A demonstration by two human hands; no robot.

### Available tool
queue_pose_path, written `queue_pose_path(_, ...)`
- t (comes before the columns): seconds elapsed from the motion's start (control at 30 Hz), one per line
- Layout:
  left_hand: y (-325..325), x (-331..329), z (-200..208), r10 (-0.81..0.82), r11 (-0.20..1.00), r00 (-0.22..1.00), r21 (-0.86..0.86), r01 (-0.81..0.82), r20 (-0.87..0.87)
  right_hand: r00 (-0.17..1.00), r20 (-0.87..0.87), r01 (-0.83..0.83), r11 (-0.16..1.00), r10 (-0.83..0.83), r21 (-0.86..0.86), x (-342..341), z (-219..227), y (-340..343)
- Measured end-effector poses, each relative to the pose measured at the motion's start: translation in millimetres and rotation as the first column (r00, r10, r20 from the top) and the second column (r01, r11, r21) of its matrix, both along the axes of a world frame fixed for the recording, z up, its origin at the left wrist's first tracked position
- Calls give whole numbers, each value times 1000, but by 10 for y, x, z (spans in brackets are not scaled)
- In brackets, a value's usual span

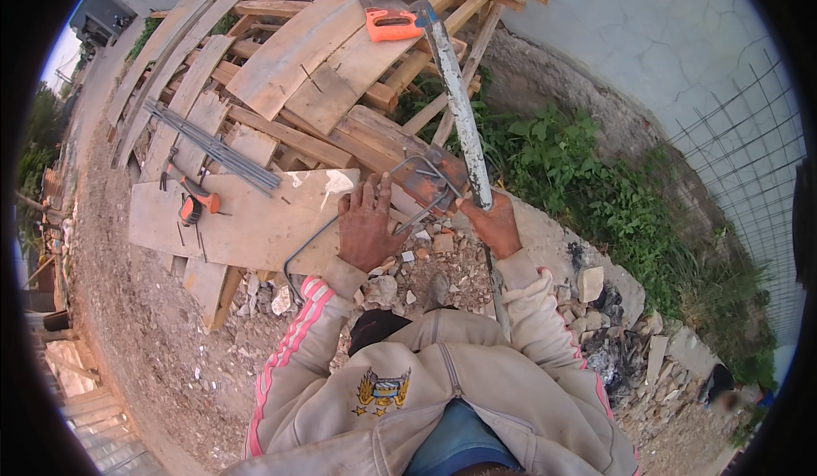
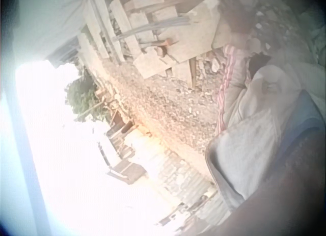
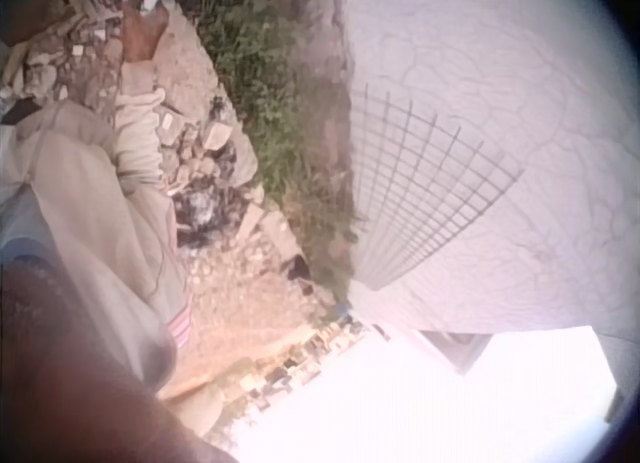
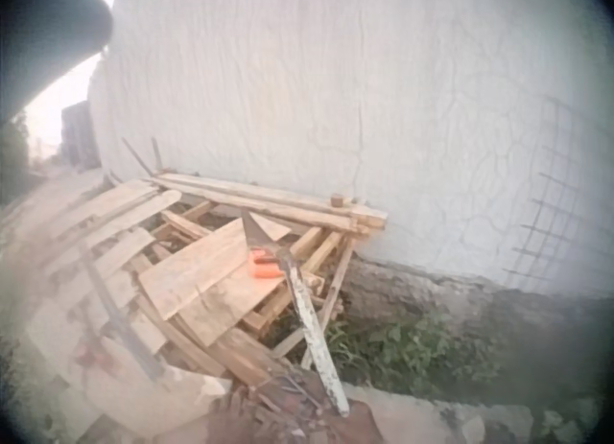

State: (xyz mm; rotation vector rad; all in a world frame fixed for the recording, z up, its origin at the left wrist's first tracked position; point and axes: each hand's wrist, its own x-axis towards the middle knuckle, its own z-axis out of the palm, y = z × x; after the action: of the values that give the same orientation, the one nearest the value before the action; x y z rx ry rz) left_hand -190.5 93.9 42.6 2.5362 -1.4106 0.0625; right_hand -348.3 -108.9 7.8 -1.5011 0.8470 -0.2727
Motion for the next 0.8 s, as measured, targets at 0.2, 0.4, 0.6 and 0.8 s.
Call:
queue_pose_path(0.2,3,17,47,67,998,997,13,-67,-31,1000,-21,-22,995,20,-100,-79,173,-39)
queue_pose_path(0.4,0,20,111,98,995,991,9,-98,-95,978,-206,-120,837,8,-534,-1024,529,-274)
queue_pose_path(0.6,-7,61,60,56,997,996,-48,-60,-71,943,-318,-196,607,-99,-770,-2035,135,-621)
queue_pose_path(0.8,-12,137,156,49,998,986,42,-43,-160,865,-502,-404,592,0,-697,-2253,402,-792)
